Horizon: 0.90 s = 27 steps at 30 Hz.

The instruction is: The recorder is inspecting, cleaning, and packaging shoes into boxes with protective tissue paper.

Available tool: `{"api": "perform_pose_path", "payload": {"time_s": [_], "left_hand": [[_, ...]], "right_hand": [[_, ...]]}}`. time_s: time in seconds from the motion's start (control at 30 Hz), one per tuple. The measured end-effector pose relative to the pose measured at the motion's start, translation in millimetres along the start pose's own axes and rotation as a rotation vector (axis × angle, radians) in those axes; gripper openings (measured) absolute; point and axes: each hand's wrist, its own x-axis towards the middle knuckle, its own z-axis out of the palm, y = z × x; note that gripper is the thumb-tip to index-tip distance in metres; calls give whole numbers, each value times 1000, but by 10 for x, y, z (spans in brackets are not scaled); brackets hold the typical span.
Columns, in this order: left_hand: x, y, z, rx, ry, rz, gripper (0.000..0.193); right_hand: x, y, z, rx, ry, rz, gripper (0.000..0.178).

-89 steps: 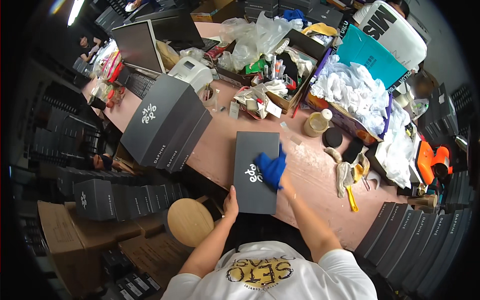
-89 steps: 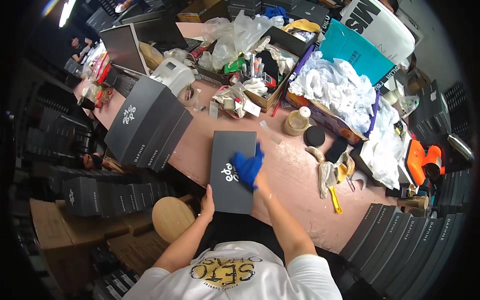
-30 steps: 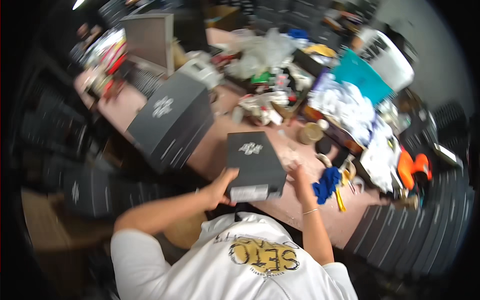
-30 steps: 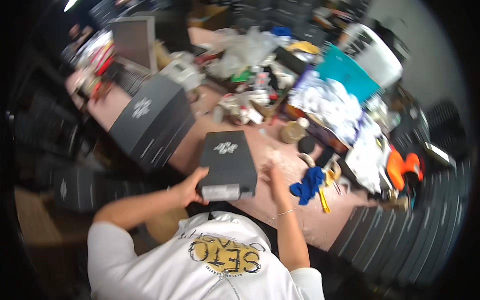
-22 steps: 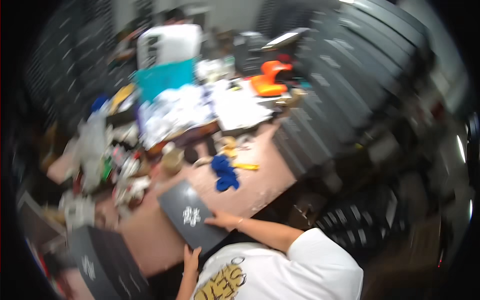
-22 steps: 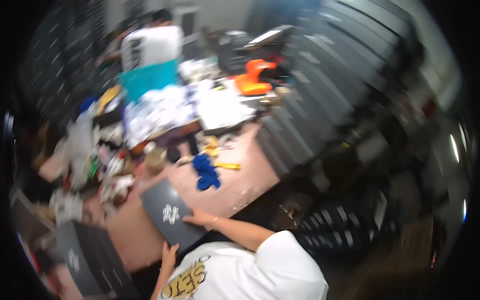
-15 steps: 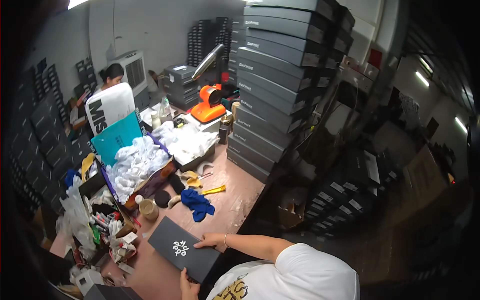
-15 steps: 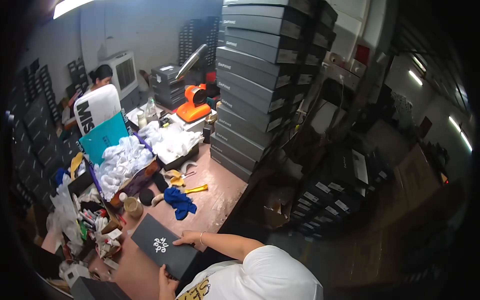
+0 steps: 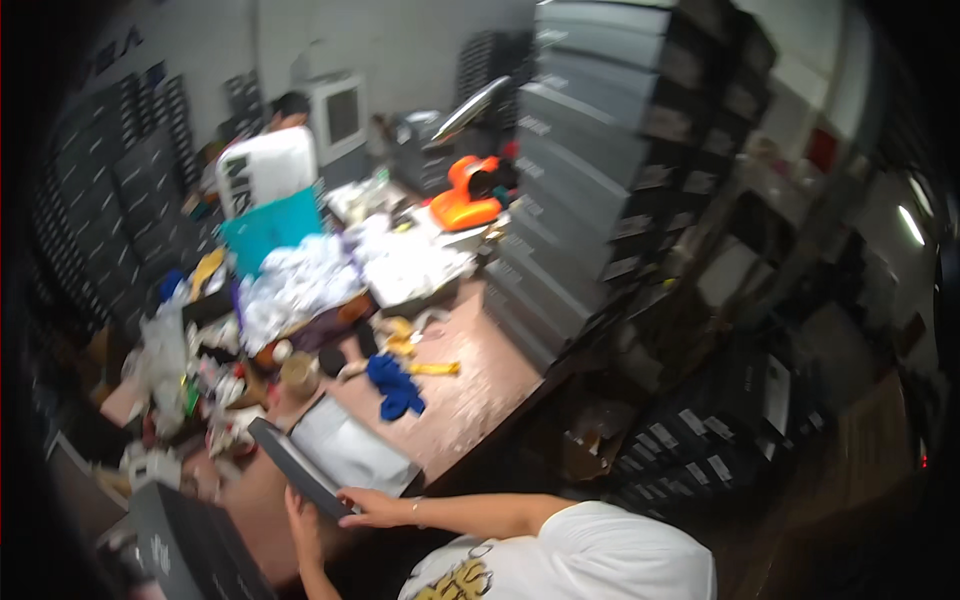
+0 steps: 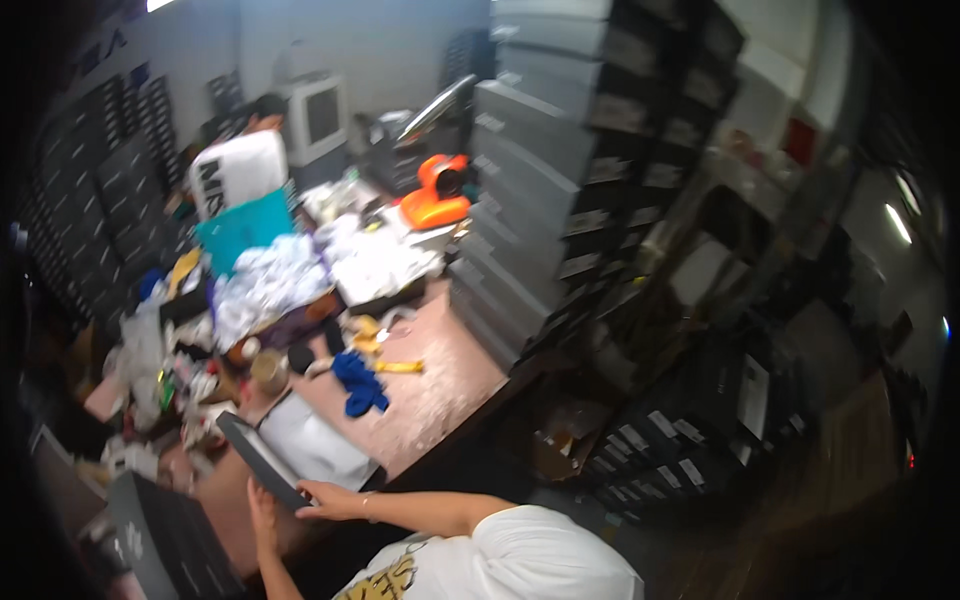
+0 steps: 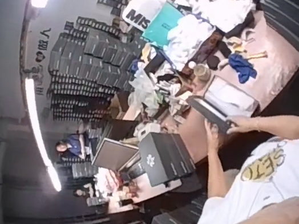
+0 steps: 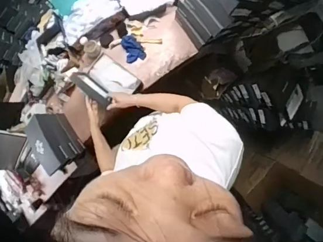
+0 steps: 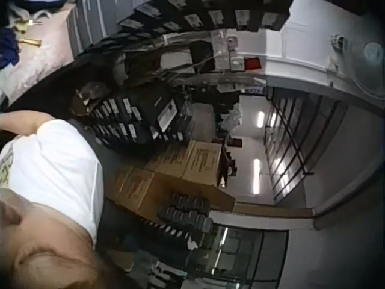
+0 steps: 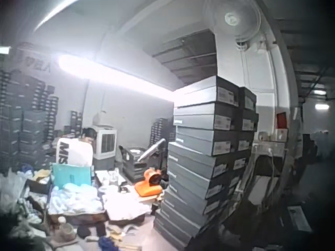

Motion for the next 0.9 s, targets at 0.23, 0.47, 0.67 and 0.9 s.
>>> {"api": "perform_pose_path", "payload": {"time_s": [0.23, 0.47, 0.67, 0.9], "left_hand": [[-757, -829, -723, 734, 370, -412, 61], [-436, -113, 385, 620, 59, 242, 44], [94, -69, 910, 735, -291, 350, 52], [115, -279, 931, 940, -511, 354, 57]], "right_hand": [[-792, 102, -66, -403, -101, -140, 25], [121, 235, -519, -820, 170, -97, 31], [108, 1337, -1322, -332, 820, 144, 18], [292, -27, -831, 224, 42, 296, 28]]}}
